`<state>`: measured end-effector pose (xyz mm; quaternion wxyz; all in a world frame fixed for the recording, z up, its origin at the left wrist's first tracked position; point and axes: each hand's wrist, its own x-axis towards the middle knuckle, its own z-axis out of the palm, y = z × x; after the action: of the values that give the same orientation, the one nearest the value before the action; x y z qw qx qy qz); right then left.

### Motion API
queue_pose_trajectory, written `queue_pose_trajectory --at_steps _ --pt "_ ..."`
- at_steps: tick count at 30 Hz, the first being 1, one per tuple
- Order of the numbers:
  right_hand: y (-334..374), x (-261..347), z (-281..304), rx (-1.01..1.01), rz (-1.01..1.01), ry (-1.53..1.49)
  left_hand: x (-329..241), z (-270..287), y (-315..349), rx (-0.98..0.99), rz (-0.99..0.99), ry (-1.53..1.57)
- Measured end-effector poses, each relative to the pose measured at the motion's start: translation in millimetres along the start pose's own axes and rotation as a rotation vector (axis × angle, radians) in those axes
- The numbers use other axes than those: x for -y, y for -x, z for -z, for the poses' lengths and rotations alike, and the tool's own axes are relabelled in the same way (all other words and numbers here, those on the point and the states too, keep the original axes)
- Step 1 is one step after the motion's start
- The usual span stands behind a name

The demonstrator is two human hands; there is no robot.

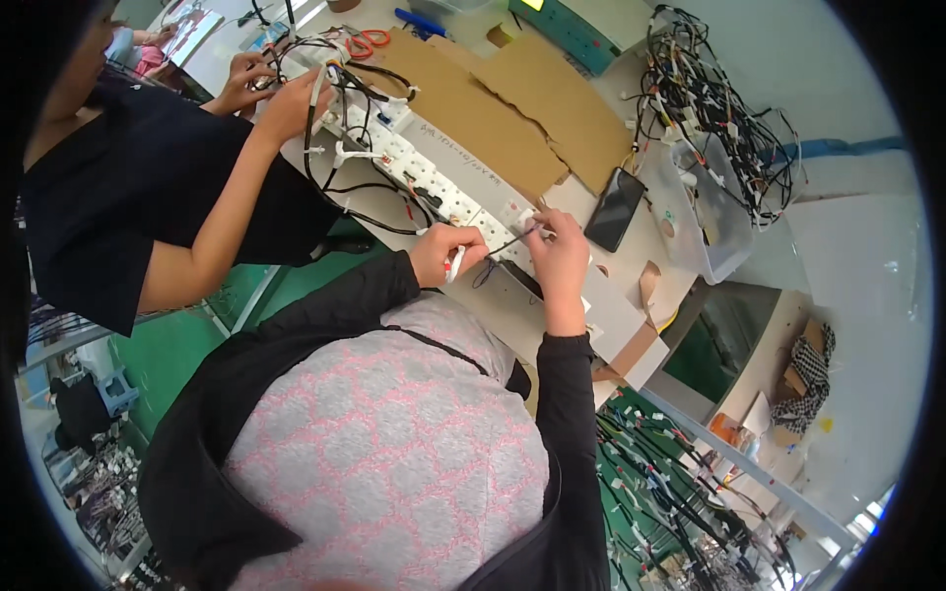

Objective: Connecting and organizing wires and electrical connectors at an electronics assembly station.

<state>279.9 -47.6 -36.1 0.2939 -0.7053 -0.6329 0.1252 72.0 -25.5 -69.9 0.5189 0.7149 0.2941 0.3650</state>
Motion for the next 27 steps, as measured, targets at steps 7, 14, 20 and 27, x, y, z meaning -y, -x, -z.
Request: queue_pose_trajectory --at_steps 7,14,20,27 --pt "-9 -10 9 0.131 -0.222 -0.411 -14 10 -3 -0.034 -0.030 -0.088" --pt "-4 -7 9 0.139 -0.261 -0.439 3 78 26 -0.322 -0.089 -0.855" --pt "-11 -10 6 0.176 -0.250 -0.400 15 97 27 -0.222 -0.051 -0.972" --pt "-11 -13 8 0.223 -0.284 -0.385 9 97 20 -0.232 -0.032 -0.988"
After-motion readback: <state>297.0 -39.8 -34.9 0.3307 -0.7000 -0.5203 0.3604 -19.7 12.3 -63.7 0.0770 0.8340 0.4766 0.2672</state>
